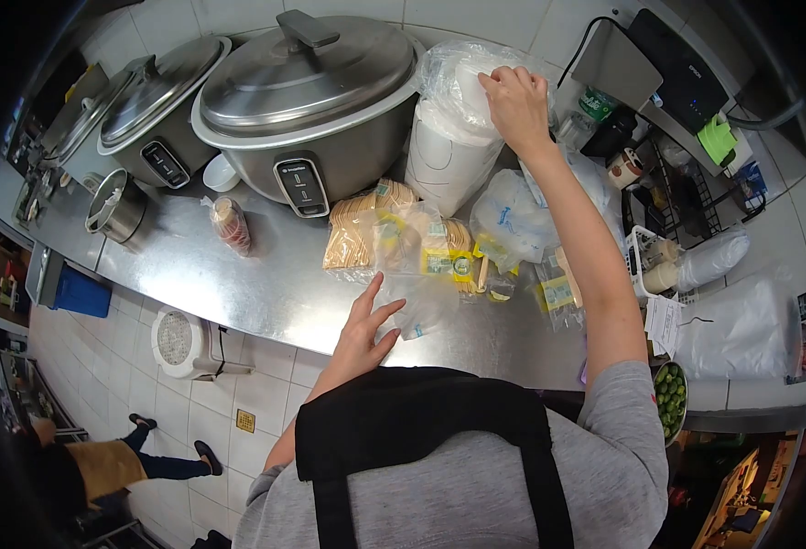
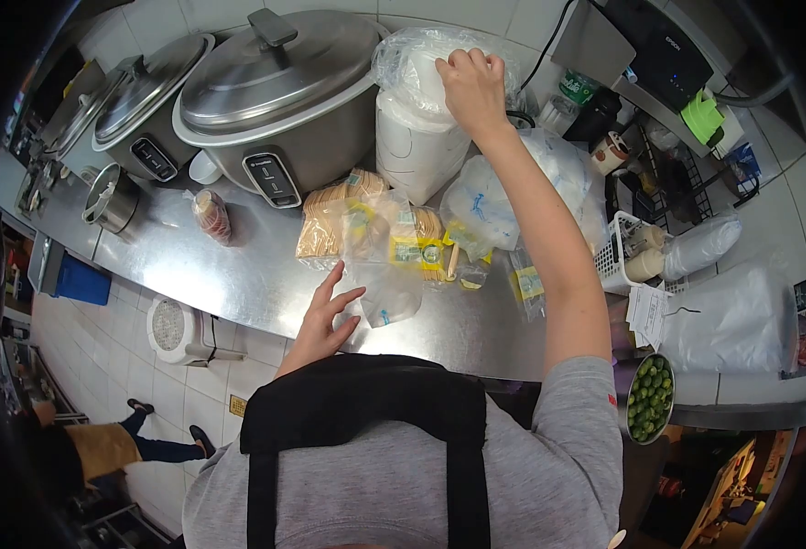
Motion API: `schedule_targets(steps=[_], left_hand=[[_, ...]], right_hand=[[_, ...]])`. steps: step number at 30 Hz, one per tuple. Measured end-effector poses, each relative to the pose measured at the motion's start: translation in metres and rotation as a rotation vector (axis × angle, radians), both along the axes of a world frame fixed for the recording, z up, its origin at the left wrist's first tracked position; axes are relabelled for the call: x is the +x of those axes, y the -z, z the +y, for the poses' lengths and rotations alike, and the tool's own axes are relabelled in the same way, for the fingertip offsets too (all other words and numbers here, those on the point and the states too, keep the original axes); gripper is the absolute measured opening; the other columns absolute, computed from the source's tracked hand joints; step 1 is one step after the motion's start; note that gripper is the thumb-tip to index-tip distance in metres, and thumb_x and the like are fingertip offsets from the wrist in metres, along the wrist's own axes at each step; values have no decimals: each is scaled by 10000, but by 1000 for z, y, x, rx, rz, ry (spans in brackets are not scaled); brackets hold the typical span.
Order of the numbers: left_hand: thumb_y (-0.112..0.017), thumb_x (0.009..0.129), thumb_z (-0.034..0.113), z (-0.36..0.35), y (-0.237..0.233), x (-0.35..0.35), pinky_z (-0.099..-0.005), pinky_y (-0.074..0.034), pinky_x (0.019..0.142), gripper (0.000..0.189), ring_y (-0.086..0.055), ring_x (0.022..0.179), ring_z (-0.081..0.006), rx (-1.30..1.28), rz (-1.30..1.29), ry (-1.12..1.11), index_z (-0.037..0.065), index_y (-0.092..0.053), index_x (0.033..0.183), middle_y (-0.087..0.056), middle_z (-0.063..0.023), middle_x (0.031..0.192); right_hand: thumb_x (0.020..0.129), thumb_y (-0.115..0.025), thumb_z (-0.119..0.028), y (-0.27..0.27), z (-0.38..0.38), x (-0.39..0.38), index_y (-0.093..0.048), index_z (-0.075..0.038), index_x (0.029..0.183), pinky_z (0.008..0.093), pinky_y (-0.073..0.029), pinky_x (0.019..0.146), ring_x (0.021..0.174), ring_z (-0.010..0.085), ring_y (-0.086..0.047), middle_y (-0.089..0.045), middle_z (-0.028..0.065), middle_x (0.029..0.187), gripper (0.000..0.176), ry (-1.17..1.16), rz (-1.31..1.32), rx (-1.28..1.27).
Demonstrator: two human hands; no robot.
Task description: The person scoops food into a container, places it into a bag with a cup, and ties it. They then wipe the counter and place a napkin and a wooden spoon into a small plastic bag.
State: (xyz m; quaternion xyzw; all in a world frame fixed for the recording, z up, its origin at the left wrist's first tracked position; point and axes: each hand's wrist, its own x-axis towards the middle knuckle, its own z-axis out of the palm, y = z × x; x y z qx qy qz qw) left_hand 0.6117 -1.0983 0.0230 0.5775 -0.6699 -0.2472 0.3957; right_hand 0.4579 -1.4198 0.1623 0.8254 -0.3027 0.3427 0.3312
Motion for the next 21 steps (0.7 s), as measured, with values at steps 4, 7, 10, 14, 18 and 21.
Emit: schedule_targets(steps=[4,7,10,14,18,21], left_hand=[[-627,724,61,0,-1,1,-379,-317,983,419,-309,1241,-345,-10,-11,-5,82,-548,1135,-238,-186,1390],[-624,725,55,1,-2,1,-377,-321,981,417,-316,1237,-341,11,3,-19,83,-547,1133,-247,-183,1386],[-617,733,48,1,-2,1,-377,-277,1009,414,-278,1270,-322,44,51,-23,103,-550,1139,-244,-172,1392],[-617,735,51,1,-1,1,-376,-279,1007,413,-285,1266,-320,44,48,-25,103,-550,1139,-252,-171,1389],[-617,734,54,2,0,2,-376,-280,1007,411,-292,1262,-320,37,47,-39,104,-551,1137,-261,-171,1385],[-618,733,55,2,-1,3,-375,-280,1007,413,-293,1261,-320,46,60,-44,105,-551,1137,-266,-169,1383]], right_hand=[[708,-541,-61,1,0,0,-642,-113,804,380,-347,772,811,170,-513,-561,2,785,149,-31,-12,-6],[704,-550,-69,0,1,1,-628,-111,762,391,-344,762,800,173,-514,-558,7,767,106,-33,-17,-9],[709,-550,-83,-1,0,4,-635,-115,766,396,-341,762,794,175,-518,-554,10,745,107,-53,-66,-32],[716,-545,-96,-4,-2,6,-640,-116,763,398,-343,763,788,173,-519,-549,11,732,108,-46,-45,-11],[720,-538,-99,-5,-2,8,-644,-113,759,414,-345,773,794,171,-516,-545,14,738,114,0,7,-20],[714,-540,-98,-4,-4,7,-643,-113,748,423,-347,780,798,172,-515,-545,13,740,110,9,22,-42]])
